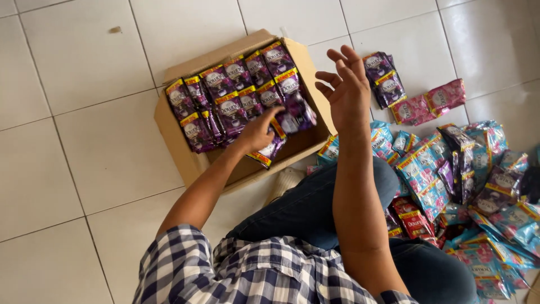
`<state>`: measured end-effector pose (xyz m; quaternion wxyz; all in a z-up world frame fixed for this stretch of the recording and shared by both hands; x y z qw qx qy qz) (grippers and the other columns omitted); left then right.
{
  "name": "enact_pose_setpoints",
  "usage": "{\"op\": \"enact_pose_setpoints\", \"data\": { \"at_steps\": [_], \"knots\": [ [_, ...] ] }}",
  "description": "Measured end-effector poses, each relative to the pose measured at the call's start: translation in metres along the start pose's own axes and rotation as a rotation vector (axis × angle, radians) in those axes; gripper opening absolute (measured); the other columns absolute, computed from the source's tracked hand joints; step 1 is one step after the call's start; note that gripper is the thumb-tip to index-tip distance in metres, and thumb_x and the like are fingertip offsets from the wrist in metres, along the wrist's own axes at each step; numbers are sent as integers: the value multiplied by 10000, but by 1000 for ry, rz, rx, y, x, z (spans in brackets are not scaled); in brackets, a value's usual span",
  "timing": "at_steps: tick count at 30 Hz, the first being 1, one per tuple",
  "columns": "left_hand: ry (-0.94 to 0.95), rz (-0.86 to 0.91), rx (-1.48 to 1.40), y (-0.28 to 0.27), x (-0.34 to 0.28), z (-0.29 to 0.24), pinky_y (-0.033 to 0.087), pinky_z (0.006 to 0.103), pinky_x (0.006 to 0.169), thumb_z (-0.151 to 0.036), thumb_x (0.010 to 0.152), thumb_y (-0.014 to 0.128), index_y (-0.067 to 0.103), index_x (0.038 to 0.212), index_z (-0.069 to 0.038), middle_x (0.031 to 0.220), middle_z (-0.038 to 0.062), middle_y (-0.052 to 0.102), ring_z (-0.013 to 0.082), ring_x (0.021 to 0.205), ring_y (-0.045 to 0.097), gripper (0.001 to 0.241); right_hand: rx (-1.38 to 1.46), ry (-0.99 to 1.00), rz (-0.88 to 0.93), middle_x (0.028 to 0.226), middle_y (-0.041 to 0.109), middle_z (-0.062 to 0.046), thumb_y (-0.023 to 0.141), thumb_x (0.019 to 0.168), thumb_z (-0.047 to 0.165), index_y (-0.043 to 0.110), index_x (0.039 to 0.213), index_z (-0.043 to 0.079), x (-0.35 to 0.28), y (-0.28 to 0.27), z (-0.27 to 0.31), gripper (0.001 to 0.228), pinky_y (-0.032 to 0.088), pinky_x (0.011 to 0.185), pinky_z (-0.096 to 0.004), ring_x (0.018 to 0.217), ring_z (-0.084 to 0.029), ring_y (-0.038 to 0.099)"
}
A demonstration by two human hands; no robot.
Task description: The person sorts and organizes small product sachets from a pile on the floor into a cardboard box.
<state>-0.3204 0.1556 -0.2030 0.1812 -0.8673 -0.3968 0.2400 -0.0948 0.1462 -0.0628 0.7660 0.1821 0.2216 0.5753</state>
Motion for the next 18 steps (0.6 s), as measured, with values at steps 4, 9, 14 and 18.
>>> {"op": "enact_pose_setpoints", "data": {
  "at_steps": [4, 9, 14, 18],
  "knots": [
    [227, 160, 28, 78, 52, 65, 516, 402, 998, 52, 758, 616, 358, 1552, -238, 1559, 161, 486, 348, 1328, 566, 884, 12, -36, -54, 1426, 586, -95, 593, 1047, 150, 473, 1464, 110, -6, -26, 2, 436, 588, 880, -400, 1017, -227, 704],
    [211, 424, -166, 136, 119, 153, 478, 367, 1080, -97, 722, 828, 392, 1514, -181, 1423, 165, 614, 305, 1305, 599, 907, -29, -24, -87, 1427, 586, -92, 592, 1046, 166, 467, 1472, 115, -19, -43, 2, 447, 587, 852, -385, 1002, -211, 712],
    [-27, 482, -91, 148, 116, 148, 467, 377, 1073, -163, 653, 842, 290, 1592, -203, 1476, 165, 533, 313, 1324, 536, 1090, -41, -20, -119, 1433, 586, -93, 587, 1047, 161, 461, 1478, 110, -23, -61, 1, 452, 585, 854, -374, 1004, -204, 714],
    [147, 262, 380, 160, 113, 168, 400, 451, 1078, -222, 661, 912, 275, 1570, -125, 1516, 295, 395, 438, 1354, 426, 1114, -63, -30, -138, 1425, 596, -93, 593, 1043, 158, 469, 1481, 97, -19, -69, 2, 459, 585, 859, -369, 1001, -200, 714]
  ]
}}
Point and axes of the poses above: each hand's wrist, its own x-axis towards the middle knuckle, its own y-axis out of the palm, z = x × y, the point moved 4 cm from there along x, towards the middle knuckle
